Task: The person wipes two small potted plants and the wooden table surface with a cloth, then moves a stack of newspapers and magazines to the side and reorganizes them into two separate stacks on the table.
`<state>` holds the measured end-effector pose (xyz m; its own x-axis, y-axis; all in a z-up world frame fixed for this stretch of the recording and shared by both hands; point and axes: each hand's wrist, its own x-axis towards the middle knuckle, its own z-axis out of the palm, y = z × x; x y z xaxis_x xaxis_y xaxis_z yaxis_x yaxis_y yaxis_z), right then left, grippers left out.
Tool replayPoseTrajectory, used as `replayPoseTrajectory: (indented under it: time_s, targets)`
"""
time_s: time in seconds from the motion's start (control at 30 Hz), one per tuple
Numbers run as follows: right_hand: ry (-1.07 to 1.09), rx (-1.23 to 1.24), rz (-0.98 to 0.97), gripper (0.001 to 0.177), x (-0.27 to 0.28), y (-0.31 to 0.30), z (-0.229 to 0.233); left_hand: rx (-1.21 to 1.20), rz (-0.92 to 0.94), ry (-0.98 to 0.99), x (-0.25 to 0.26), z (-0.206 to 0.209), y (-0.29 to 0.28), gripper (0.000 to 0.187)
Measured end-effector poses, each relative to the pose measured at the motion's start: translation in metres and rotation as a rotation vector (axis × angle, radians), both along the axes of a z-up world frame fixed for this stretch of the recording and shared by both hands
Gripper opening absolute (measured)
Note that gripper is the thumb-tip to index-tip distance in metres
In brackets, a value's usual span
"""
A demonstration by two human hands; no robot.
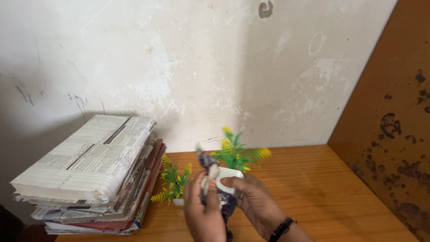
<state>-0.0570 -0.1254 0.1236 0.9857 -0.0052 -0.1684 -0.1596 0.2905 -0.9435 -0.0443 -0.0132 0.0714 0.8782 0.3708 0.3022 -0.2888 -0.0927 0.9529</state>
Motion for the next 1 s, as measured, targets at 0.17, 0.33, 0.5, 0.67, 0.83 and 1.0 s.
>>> replayPoseTrajectory:
  time_s: [0.17, 0.33, 0.5, 0.67, 0.83, 1.0]
  targets:
    - [0.075, 0.287, -0.08, 0.038, 0.008, -0.007, -0.01, 0.054, -0.159, -0.351, -0.012, -0.026, -0.021, 0.041]
    - [0.152, 0.289, -0.081, 0.036, 0.005, -0.01, -0.004, -0.005, -0.2, -0.168, 0.0, -0.032, -0.014, 0.034]
    - [0.224, 0.223, -0.069, 0.041, 0.009, -0.009, -0.021, 0.038, -0.095, -0.228, -0.003, -0.029, -0.013, 0.025]
    - [0.146, 0.42, -0.195, 0.039, 0.018, -0.025, -0.041, 0.111, -0.182, -0.473, -0.009, -0.03, -0.026, 0.037]
    - [0.205, 0.255, -0.151, 0.037, -0.002, -0.001, -0.009, -0.12, -0.17, -0.15, 0.003, -0.015, -0.011, 0.034]
    - [0.2, 0.438, -0.16, 0.046, 0.008, -0.02, -0.023, 0.242, -0.065, -0.614, -0.02, -0.02, -0.03, 0.031]
